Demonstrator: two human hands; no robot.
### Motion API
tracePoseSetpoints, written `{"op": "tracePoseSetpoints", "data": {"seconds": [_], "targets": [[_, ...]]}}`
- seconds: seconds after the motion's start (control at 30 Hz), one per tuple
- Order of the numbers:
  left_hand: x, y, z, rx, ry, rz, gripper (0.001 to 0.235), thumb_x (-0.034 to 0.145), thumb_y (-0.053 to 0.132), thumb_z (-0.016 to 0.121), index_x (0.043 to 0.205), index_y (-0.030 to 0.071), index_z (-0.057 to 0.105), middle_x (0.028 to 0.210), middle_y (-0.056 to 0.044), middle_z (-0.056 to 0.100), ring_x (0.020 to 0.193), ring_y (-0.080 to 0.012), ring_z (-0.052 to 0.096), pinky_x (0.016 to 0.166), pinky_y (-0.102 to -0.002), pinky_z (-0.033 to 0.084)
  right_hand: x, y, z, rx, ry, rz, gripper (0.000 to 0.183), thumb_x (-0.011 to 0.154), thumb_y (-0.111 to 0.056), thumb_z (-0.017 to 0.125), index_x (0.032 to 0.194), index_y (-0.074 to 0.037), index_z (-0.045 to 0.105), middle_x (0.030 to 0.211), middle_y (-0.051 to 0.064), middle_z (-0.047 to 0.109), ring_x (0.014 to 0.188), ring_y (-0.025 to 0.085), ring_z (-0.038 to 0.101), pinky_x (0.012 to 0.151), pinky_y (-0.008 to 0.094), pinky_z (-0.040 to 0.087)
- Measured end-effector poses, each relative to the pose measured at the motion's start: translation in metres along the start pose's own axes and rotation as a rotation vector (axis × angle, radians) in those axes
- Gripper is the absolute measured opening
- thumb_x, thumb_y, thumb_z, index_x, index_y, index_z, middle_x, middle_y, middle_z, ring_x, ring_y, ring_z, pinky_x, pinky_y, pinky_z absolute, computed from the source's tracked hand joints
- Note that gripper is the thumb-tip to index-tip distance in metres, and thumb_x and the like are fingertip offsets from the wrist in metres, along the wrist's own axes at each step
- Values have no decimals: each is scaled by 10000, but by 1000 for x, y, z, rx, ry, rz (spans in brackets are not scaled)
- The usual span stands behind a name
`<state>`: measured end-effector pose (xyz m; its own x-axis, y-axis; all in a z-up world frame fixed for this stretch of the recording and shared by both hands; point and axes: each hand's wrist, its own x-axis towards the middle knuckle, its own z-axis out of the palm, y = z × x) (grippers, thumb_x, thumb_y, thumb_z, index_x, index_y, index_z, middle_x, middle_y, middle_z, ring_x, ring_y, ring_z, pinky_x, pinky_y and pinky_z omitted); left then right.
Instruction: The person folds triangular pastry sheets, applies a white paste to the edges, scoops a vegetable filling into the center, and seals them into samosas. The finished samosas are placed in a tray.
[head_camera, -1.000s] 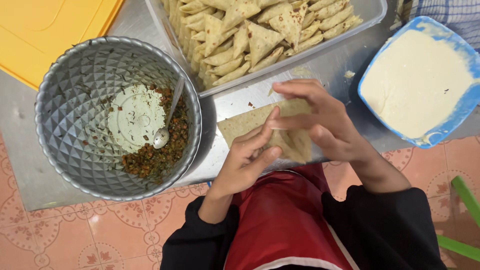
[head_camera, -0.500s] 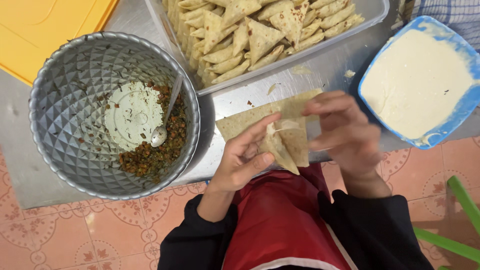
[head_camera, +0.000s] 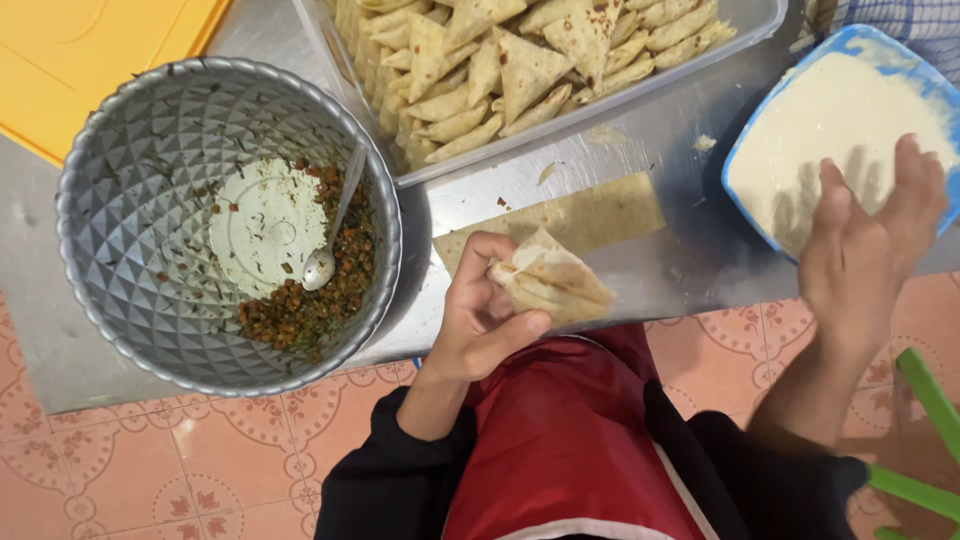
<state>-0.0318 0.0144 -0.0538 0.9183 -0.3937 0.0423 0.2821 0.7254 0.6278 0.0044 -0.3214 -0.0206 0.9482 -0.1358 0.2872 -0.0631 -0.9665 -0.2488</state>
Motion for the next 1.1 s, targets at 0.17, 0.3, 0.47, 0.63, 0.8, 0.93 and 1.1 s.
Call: {"op": "tracePoseSetpoints", "data": {"seconds": [0.17,0.3,0.47,0.63,0.8,0.93,1.1], "targets": [[8,5,10,17,-33,-17,454,1006,-130,593,1302,109,345,1486,-301,525,1471,-335,520,1248,-479,459,-7,39,6,265,49,223,552,1108,-382,426,1317,109,565,1302,324,597,1263,420,552,1099,516,429],[9,7,18,36,-13,-47,455,1002,-132,593,1302,108,348,1507,-314,510,1455,-351,518,1235,-478,455,-16,34,6,679,237,201,595,1123,-439,310,1196,45,647,1187,199,691,1239,302,606,1114,477,454],[8,-1,21,47,-32,-52,428,1019,-125,593,1288,106,354,1506,-324,521,1456,-343,533,1237,-465,458,-18,-12,17,1288,-36,-272,669,1154,-498,303,1141,65,663,1329,202,608,1269,273,562,1100,434,447],[-1,-4,19,140,40,-118,447,1007,-130,626,1294,82,356,1439,-323,517,1392,-327,559,1187,-443,473,-9,-77,42,1653,-555,-255,646,1148,-455,360,1130,99,691,1384,237,579,1211,288,599,1009,399,563],[7,-7,14,88,62,-83,469,996,-97,622,1314,94,335,1449,-283,528,1365,-284,562,1181,-421,478,4,-94,32,1742,-470,-247,628,1176,-417,379,984,79,714,1300,222,617,1153,266,593,1017,402,517],[15,-9,13,75,63,-17,441,1009,-84,608,1305,97,337,1483,-298,533,1458,-296,549,1236,-455,480,13,-94,10,1660,-453,-251,671,1183,-437,371,927,78,715,1288,189,616,1210,265,528,1078,408,450],[11,-10,19,-47,117,-14,472,1025,-124,626,1360,62,351,1421,-249,507,1343,-274,550,1156,-433,472,22,-102,30,1287,-322,-656,631,1145,-433,314,1021,-34,787,1334,201,619,1270,317,556,1095,452,479]]}}
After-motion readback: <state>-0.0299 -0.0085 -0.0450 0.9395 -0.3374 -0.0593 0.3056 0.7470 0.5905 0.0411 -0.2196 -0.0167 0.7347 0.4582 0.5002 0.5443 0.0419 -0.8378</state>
